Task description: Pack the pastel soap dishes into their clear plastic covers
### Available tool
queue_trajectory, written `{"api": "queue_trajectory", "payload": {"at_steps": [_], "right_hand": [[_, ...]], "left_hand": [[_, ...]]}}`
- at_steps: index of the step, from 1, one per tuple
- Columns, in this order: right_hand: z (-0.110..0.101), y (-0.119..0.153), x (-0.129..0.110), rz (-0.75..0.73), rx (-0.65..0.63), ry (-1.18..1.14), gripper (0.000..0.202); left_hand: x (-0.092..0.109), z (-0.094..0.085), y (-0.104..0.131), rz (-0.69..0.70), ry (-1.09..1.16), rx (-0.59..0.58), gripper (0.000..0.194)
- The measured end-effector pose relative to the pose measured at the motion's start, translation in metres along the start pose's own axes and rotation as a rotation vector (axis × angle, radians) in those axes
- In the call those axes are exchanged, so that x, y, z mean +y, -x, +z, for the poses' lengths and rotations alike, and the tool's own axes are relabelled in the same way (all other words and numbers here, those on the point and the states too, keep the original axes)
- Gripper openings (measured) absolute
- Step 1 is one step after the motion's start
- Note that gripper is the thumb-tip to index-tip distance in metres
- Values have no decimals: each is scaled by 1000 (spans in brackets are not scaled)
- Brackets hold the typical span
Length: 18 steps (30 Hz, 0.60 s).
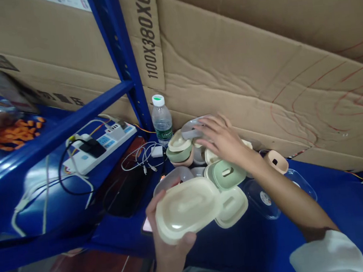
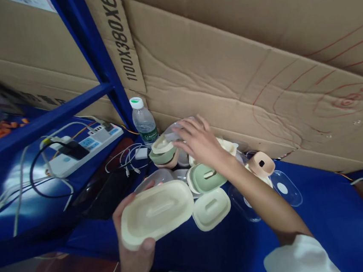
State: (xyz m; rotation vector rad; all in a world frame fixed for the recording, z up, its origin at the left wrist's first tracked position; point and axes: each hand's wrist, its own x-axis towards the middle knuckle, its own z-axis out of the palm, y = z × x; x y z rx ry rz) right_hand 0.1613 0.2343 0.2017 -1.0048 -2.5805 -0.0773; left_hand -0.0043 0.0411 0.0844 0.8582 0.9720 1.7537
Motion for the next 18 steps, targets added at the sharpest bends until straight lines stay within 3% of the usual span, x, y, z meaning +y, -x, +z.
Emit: {"api": "queue_trajectory", "payload": {"at_steps": [4,7,9,12,15,18], "right_hand": [[-11,37,-54,-271,-115,-348,58],[-18,66,-82,-257,-138,-362,54],[-23,80,-84,-216,-102,-337,47],[-33,98,-64,-167,-52,-301,36],[-39,117,-19,13,34,-96,31],[-32,134,33,249,132,74,32]], "left_hand": [[4,-5,-11,-50,-17,49,95],[6,-4,-19,17,-31,-71,101],[9,-6,-22,82,-133,-214,114],[11,-14,-25,253,-532,-372,117],[7,-25,-31,501,-1064,-342,79],[-4,-35,-38,607,-1376,-309,45]]}}
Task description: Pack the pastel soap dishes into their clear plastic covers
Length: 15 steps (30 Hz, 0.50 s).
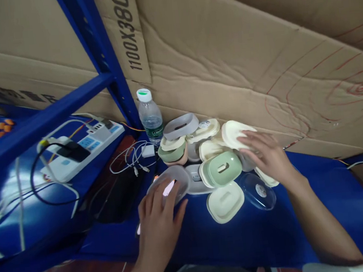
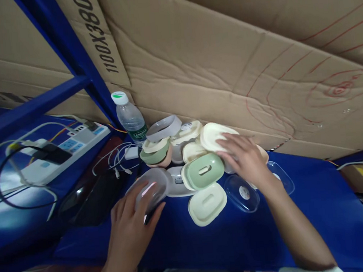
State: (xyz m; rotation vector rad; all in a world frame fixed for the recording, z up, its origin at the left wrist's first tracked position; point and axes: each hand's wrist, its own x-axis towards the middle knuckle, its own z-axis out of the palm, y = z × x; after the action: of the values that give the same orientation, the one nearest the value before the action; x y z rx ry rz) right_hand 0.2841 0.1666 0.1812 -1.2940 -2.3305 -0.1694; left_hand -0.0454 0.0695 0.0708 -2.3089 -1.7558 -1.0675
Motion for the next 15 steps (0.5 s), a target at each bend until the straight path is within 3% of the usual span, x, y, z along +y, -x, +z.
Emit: {"api": "queue_trajectory", "payload": {"at_steps": [2,5,8,12,15], "right_hand": [[12,1,27,88,28,-24,33],[28,1,46,121,-39,-107,38],[33,6,48,157,-23,-104,46],[24,26,41,177,75,-112,51],[16,45,34,135,79,-115,49]], "left_hand": [[-5,6,-1,39,-56,-1,31],[-6,8,-3,97,-34,23,23],[2,2,-8,130,32,62,21],[20,-7,-18,175,174,83,25],[33,-2,-35,210,231,45,29]]}}
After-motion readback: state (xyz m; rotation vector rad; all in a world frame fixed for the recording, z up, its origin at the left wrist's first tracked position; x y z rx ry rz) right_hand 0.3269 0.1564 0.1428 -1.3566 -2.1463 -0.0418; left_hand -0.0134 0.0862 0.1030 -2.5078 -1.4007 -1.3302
